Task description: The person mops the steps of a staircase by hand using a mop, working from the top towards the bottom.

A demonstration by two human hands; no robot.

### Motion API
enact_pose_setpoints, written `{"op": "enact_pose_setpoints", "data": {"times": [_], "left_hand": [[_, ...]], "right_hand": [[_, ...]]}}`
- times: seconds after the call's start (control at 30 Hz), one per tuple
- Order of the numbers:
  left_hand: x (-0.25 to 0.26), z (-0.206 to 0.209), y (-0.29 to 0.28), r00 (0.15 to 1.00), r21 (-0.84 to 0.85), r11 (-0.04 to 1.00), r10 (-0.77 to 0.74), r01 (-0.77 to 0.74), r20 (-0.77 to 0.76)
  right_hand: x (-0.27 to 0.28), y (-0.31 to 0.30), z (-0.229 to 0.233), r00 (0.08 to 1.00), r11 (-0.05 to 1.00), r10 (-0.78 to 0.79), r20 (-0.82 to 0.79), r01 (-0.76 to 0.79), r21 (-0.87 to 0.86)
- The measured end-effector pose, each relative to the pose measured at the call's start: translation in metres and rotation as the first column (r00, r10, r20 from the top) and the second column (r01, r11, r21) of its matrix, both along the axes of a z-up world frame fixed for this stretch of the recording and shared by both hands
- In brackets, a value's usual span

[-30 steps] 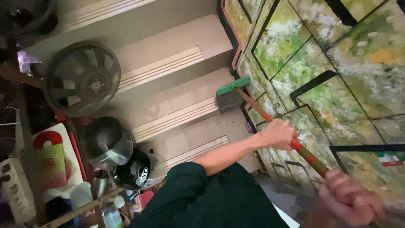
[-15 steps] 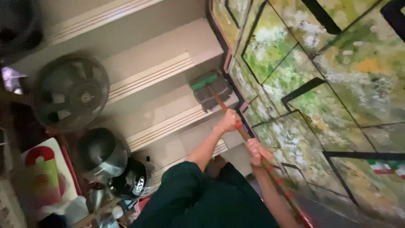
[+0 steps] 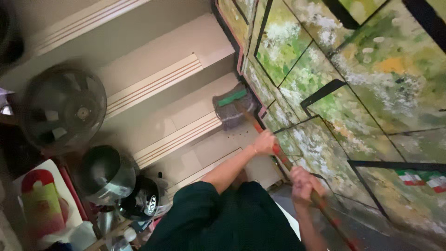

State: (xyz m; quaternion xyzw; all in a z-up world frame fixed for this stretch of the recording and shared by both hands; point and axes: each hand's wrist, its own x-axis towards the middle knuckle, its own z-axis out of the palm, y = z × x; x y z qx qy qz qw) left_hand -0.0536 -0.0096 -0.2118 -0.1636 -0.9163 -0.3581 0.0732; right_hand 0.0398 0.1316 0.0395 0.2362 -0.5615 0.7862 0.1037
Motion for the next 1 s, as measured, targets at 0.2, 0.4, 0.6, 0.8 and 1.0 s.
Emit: {"op": "enact_pose_setpoints", "data": {"times": [0.2, 0.4, 0.6, 0.8, 1.0], "left_hand": [[0.024, 0.049, 0.02, 0.994, 0.062, 0.997, -0.041, 0.035, 0.099], [0.04, 0.144, 0.044, 0.989, 0.203, 0.973, -0.13, 0.115, 0.064], [0.064, 0.253, 0.049, 0.974, 0.262, 0.953, -0.19, 0.153, 0.125], [0.068, 0.304, 0.039, 0.986, 0.194, 0.973, -0.142, 0.123, 0.086], [0.041, 0.267, 0.023, 1.0, 0.033, 0.999, -0.031, 0.031, 0.0]], "right_hand": [[0.024, 0.014, 0.039, 0.99, 0.984, -0.086, 0.109, 0.067, 0.164], [0.01, 0.066, 0.051, 0.997, 0.994, 0.081, -0.01, -0.082, -0.079], [0.024, 0.121, 0.096, 0.99, 0.987, 0.135, -0.027, -0.137, -0.087], [0.015, 0.139, 0.149, 0.943, 0.953, 0.287, -0.17, -0.264, 0.148], [-0.013, 0.107, 0.081, 0.901, 0.93, -0.186, -0.392, 0.29, 0.226]]}}
